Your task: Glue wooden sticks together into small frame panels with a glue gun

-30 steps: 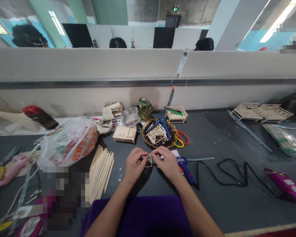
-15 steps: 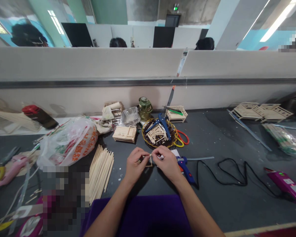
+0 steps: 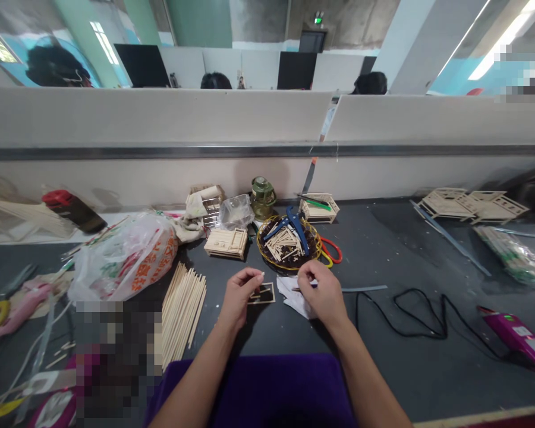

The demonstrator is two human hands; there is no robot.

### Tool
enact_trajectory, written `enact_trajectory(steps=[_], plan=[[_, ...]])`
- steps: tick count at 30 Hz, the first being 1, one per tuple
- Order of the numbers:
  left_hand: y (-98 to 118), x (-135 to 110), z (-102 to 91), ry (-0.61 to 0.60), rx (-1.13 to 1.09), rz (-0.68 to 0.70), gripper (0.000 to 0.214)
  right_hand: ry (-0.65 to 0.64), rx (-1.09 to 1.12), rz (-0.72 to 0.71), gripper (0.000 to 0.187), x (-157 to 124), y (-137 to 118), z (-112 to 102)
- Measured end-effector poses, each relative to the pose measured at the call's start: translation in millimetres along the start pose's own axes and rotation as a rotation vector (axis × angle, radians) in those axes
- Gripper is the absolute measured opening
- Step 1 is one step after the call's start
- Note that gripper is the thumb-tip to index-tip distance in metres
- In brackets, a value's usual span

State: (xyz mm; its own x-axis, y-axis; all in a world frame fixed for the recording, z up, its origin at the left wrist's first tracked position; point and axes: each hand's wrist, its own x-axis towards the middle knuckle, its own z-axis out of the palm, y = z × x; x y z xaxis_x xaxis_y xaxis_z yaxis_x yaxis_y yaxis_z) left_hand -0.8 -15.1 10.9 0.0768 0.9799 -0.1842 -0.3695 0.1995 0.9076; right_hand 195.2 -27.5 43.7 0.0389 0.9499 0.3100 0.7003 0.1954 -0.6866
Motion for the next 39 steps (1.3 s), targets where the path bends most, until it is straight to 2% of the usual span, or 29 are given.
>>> enact_trajectory(steps=[6,8,13,15,17,18,20,22,23,25,29,32,35,39], plan=[[-7.8,5.1,-3.3,0.007,-0.195,-0.125,0.025,0.070,-0.013,0.113,0.020,-4.1,22.4,-22.8],[-8.8,5.7,-3.7,0.005,-0.220,-0.143,0.025,0.063,-0.092,0.150,0.022,-2.6,24.9,-34.2],[-11.2,7.3,-5.0,0.003,-0.270,-0.158,0.024,-0.095,-0.658,0.368,0.028,-5.7,35.1,-79.0],[-12.0,7.9,-5.2,0.005,-0.272,-0.159,0.024,-0.154,-0.795,0.464,0.032,-13.1,43.3,-98.6],[-12.2,8.2,-5.1,0.012,-0.266,-0.161,0.024,-0.134,-0.884,0.492,0.034,-21.6,50.3,-113.7],[-12.1,8.2,-4.9,0.015,-0.263,-0.159,0.024,-0.099,-0.951,0.477,0.028,-25.1,52.3,-118.2],[-11.6,7.9,-4.4,0.016,-0.255,-0.149,0.023,-0.001,-1.065,0.384,0.016,-28.7,52.1,-119.5],[-11.3,7.5,-3.9,0.013,-0.240,-0.143,0.022,0.088,-1.052,0.285,0.039,-27.3,46.2,-109.5],[-11.3,7.2,-3.6,0.012,-0.231,-0.144,0.022,0.106,-0.976,0.269,0.042,-25.2,41.4,-100.5],[-11.5,6.9,-3.2,0.007,-0.215,-0.147,0.022,0.097,-0.729,0.282,0.029,-19.9,29.1,-76.4],[-11.3,6.3,-2.4,-0.001,-0.180,-0.125,0.022,-0.081,-0.231,0.072,0.021,-12.9,-1.7,-19.5],[-10.1,5.1,-1.9,-0.010,-0.145,-0.112,0.020,-0.146,0.002,0.003,0.018,-10.4,-20.6,13.0],[-8.4,3.1,-1.1,-0.024,-0.094,-0.082,0.018,-0.149,0.123,-0.002,0.016,-6.8,-28.9,29.2],[-5.2,0.3,0.6,-0.034,-0.015,-0.018,0.018,-0.149,0.194,-0.021,0.016,-1.8,-27.9,34.1]])
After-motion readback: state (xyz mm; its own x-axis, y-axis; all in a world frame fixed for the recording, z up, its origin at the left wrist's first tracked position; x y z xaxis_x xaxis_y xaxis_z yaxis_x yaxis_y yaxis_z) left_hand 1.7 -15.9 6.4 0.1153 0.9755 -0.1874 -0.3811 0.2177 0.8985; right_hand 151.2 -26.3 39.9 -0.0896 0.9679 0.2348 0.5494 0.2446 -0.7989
